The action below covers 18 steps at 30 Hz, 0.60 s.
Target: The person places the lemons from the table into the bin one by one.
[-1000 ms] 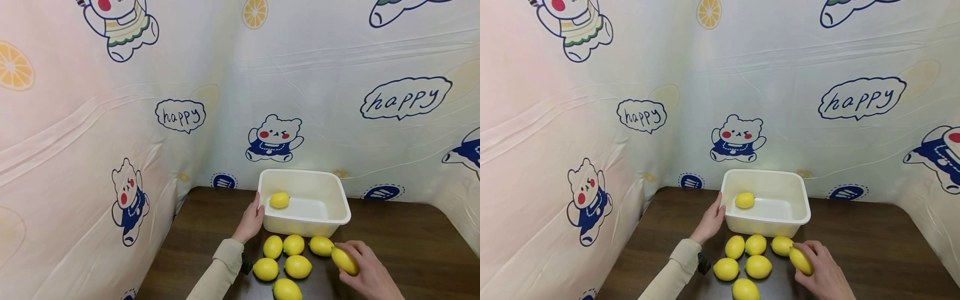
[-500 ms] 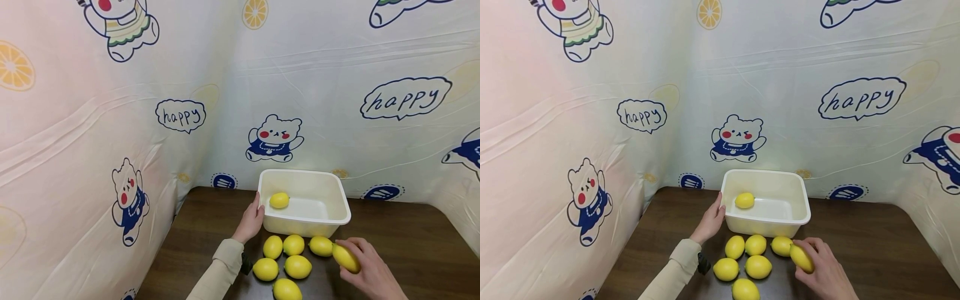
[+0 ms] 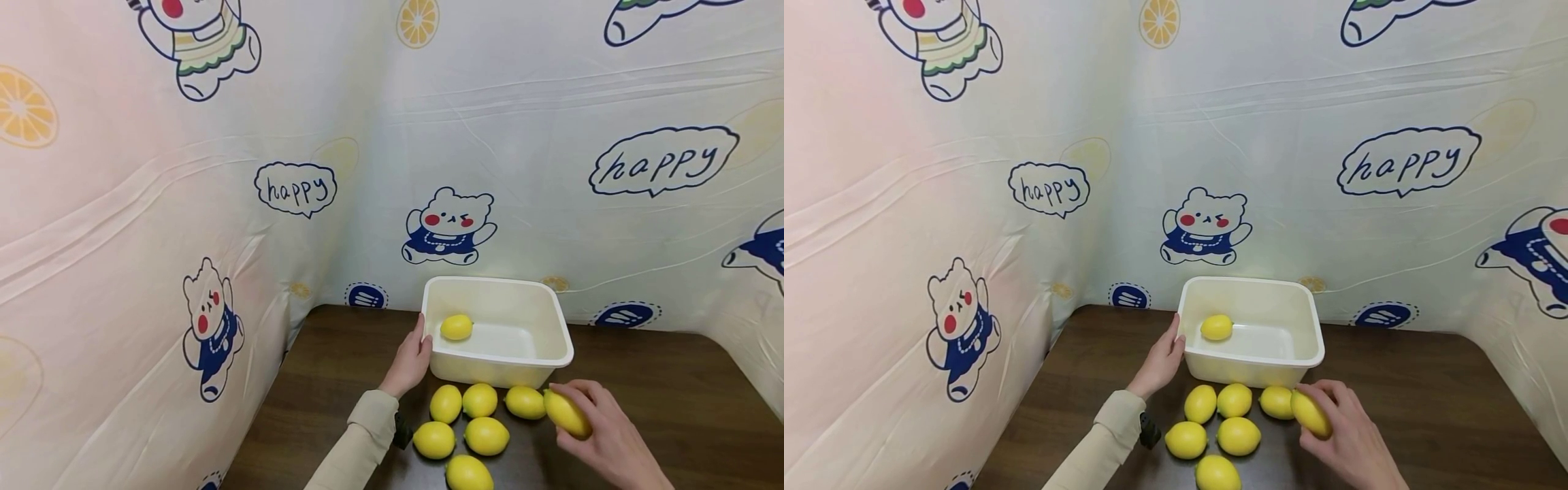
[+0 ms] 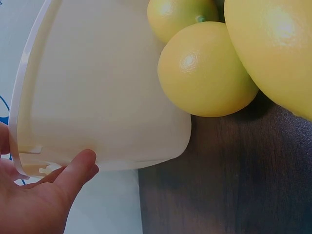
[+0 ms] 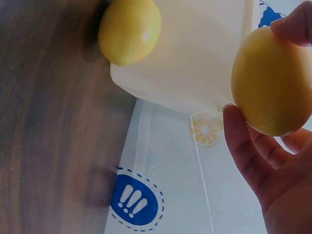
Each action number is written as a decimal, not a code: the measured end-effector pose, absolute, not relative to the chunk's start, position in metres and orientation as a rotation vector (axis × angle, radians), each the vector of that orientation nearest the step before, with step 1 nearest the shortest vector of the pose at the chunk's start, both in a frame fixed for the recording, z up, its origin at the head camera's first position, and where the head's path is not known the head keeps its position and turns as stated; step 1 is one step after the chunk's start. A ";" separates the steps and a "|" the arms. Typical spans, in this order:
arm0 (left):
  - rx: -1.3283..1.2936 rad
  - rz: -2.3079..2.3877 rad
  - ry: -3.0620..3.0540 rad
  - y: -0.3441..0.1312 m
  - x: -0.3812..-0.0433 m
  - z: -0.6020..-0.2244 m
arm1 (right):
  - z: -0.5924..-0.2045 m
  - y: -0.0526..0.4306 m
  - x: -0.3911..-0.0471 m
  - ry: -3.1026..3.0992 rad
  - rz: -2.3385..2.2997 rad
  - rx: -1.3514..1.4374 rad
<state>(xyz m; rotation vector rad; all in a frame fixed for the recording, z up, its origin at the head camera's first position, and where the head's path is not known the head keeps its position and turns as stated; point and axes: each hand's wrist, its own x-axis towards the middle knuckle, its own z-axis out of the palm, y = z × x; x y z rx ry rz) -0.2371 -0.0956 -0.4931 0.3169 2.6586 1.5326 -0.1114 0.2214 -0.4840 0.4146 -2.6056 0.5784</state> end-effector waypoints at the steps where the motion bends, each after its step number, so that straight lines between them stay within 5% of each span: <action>1: 0.317 1.532 2.660 -0.096 -0.237 -0.493 | -0.483 0.222 -0.112 -2.600 0.578 0.418; 18: 0.315 1.529 2.651 -0.096 -0.237 -0.494 | -0.470 0.222 -0.121 -2.442 0.637 0.517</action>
